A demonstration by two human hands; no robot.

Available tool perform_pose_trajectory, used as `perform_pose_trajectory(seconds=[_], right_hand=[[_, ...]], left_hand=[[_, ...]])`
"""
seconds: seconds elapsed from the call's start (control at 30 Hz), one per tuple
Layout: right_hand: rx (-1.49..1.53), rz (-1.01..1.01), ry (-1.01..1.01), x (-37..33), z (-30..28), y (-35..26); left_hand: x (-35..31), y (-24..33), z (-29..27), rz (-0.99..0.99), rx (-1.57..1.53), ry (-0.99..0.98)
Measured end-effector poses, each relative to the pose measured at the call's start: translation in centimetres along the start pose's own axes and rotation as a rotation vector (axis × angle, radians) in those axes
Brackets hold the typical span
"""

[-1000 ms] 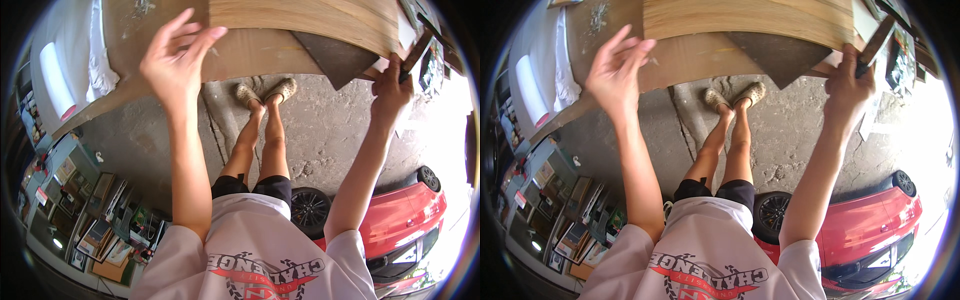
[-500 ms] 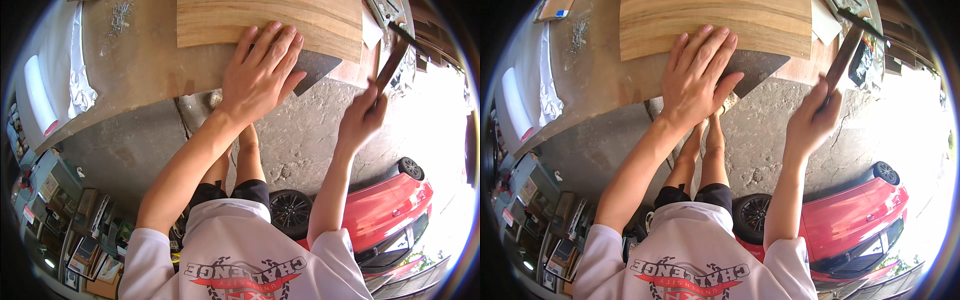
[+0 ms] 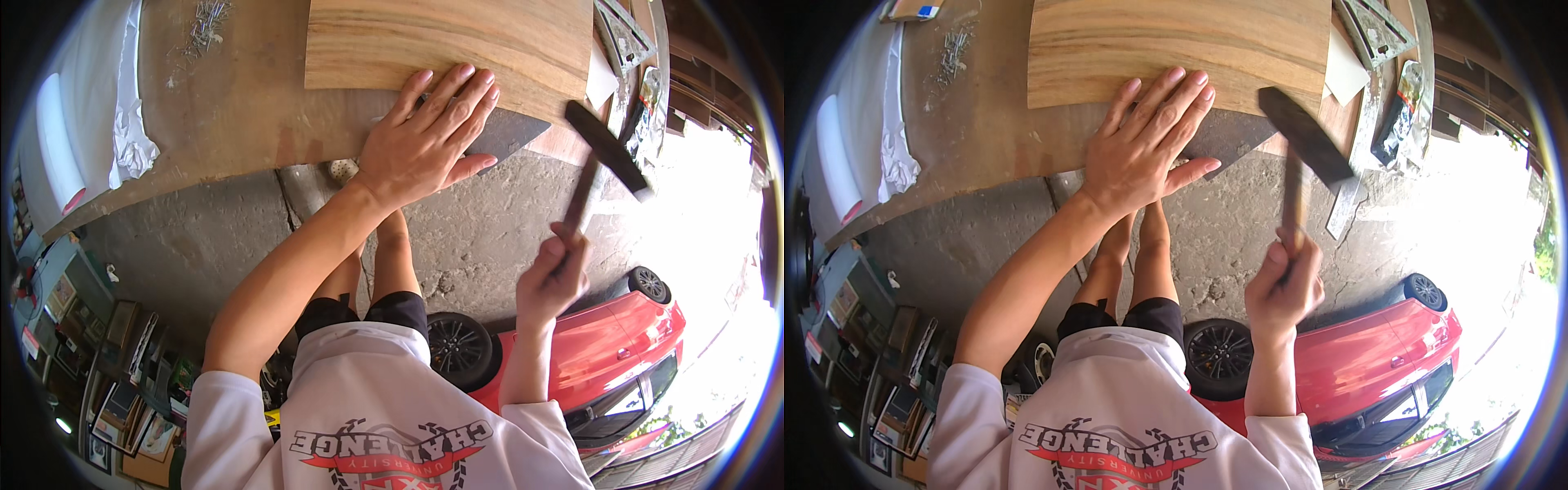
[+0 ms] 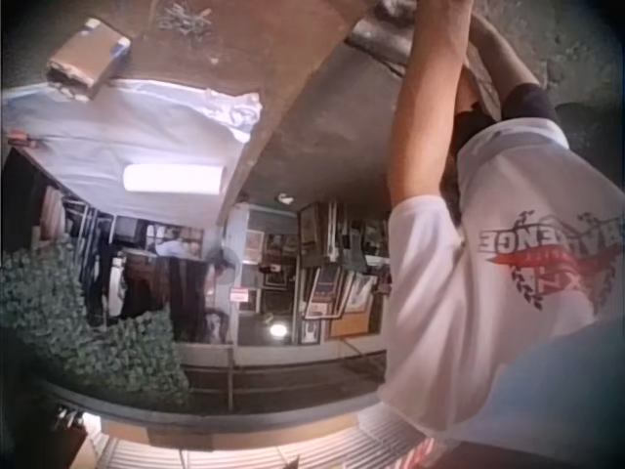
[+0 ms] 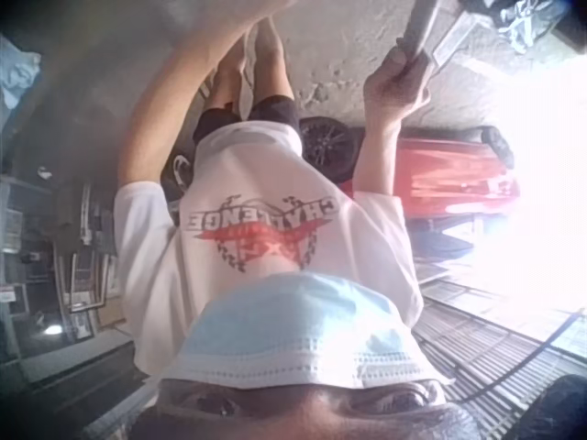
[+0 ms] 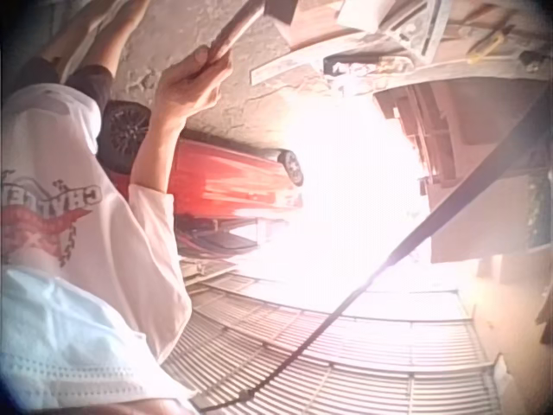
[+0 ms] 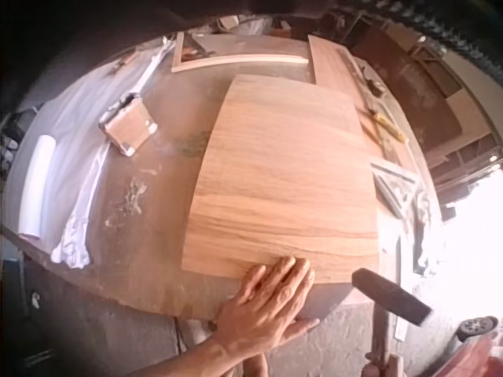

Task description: The person applies glue to a wooden frame, then hammers nails into a wooden board to attach a dark rectangular piece. The person uses a hammer and nails to secure the components together on a workbench.

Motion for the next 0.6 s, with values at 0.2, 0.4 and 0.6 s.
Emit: perform_pose_trajectory(seconds=[0.2, 0.4, 0.6], right_hand=[[0.023, 0.193, 0.107, 1.3, -3.1, 1.2], [0.050, -0.181, 0.230, -1.1, -2.0, -2.2], [0.430, 0.235, 0.271, -0.8, -3.1, 2.7]], left_hand=[[-0.1, 0.0, 0.0, 0.009, 0.005, -0.004], [0.2, -0.1, -0.4, 0.015, 0.019, -0.002], [0.2, 0.1, -0.6, 0.004, 0.005, 0.007]])
Point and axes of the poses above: each hand's wrist, its own x-axis towards the middle knuckle, its own z-axis out of the palm, y = z × x, the point moved 10 cm from there along x, towards the middle knuckle, and after that the axes turned 4 degrees about z, right-handed, at the moved point
